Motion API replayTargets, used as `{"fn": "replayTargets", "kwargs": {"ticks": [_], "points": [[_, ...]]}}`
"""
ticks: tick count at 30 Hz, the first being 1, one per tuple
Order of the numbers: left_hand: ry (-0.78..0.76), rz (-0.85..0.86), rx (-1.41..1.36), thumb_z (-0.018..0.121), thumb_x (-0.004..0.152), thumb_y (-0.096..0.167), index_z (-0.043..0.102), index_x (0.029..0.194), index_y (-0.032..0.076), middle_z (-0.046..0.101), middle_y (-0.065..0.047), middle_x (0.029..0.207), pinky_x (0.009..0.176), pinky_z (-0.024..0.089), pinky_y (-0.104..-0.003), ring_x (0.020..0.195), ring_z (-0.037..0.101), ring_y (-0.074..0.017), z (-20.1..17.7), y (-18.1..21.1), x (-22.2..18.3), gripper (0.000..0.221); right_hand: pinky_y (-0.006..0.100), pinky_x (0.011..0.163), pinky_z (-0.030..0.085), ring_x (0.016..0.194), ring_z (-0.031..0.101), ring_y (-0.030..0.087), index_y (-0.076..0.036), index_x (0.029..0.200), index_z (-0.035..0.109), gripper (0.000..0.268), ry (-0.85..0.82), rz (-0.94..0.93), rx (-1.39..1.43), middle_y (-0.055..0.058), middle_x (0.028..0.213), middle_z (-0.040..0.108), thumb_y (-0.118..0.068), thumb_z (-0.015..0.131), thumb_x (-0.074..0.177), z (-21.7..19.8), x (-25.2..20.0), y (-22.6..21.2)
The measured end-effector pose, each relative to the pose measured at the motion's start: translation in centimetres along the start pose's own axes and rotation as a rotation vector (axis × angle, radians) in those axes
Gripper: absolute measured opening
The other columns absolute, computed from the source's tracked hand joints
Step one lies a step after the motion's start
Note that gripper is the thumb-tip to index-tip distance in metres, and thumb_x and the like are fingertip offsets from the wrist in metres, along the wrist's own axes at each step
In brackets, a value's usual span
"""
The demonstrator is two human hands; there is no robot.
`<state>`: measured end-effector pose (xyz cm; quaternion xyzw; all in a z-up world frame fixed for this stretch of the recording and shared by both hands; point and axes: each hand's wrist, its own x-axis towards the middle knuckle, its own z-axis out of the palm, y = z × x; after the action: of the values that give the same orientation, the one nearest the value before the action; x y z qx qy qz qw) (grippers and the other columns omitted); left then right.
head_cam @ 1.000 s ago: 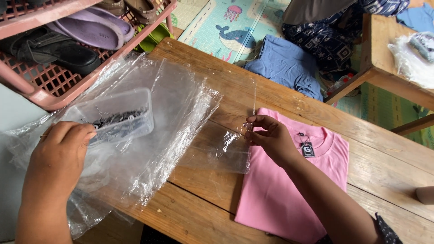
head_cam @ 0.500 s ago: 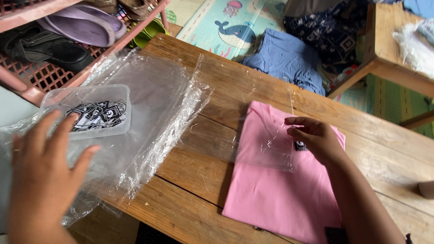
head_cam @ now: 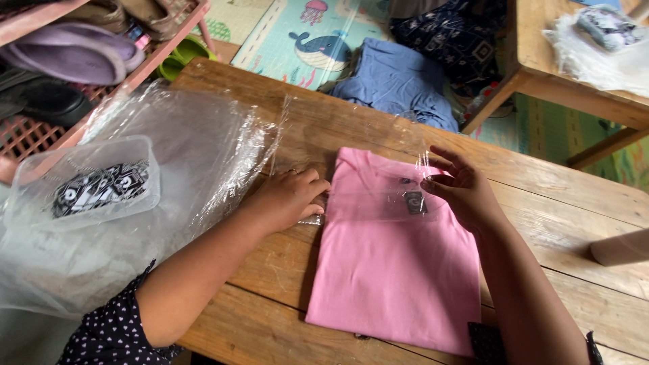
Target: The person folds a pink t-shirt on a wooden table, attaches a tag to the collar, places it into a plastic bag, and then unfolds the shirt to use a lint roller on it.
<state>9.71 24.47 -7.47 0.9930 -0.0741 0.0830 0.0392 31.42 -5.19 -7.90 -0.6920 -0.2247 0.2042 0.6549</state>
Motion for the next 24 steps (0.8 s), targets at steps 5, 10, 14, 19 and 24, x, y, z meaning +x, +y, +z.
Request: {"fn": "replayTargets", "kwargs": {"ticks": [5,10,14,19,24], "points": [[0.096,0.02,-0.139,0.071,0.092,0.038,0.065,0.125,0.014,0.065,-0.007,0.109,0.083,0.058,-0.046,0.099,0.07,-0.0323,-0.2,0.1,1.2,0.041,0.032,0.083,0.062,0.094,0.069,0.02,-0.006,0.155,0.044,0.082,0.071,0.021,0.073,0.016,0.119,0.062,0.019,0.066,0.08,-1.9,0.8,2.0],[0.193,0.042,-0.085,0.067,0.096,0.036,0.063,0.115,0.017,0.061,0.0,0.109,0.076,0.061,-0.041,0.093,0.071,-0.0258,1.0,-1.5,0.3,0.028,0.032,0.083,0.062,0.095,0.07,0.02,-0.006,0.149,0.052,0.071,0.152,0.011,0.047,0.014,0.113,0.065,0.015,0.067,0.082,-3.0,1.9,3.5],[0.166,0.036,-0.062,0.067,0.096,0.034,0.068,0.107,0.021,0.063,0.002,0.098,0.078,0.059,-0.037,0.093,0.07,-0.022,0.7,-1.8,0.0,0.017,0.032,0.081,0.062,0.095,0.072,0.021,-0.005,0.146,0.054,0.068,0.204,0.001,0.017,0.014,0.111,0.066,0.013,0.072,0.083,-2.7,1.3,2.7],[0.096,-0.042,-0.319,0.072,0.093,0.023,0.069,0.121,0.014,0.068,-0.007,0.097,0.078,0.06,-0.044,0.092,0.073,-0.0319,-0.6,-1.5,-0.2,0.029,0.026,0.083,0.058,0.097,0.069,0.013,-0.006,0.136,0.063,0.05,0.215,0.008,-0.065,0.008,0.11,0.068,0.004,0.071,0.088,-2.8,0.7,1.8],[0.107,-0.08,-0.467,0.077,0.087,0.019,0.071,0.118,0.012,0.068,-0.009,0.089,0.077,0.059,-0.047,0.088,0.072,-0.0342,-1.6,-1.3,-0.1,0.033,0.02,0.072,0.045,0.088,0.061,0.008,-0.004,0.127,0.07,0.041,0.111,0.026,-0.164,0.005,0.095,0.07,-0.038,0.059,0.107,-1.4,-1.5,-3.0]]}}
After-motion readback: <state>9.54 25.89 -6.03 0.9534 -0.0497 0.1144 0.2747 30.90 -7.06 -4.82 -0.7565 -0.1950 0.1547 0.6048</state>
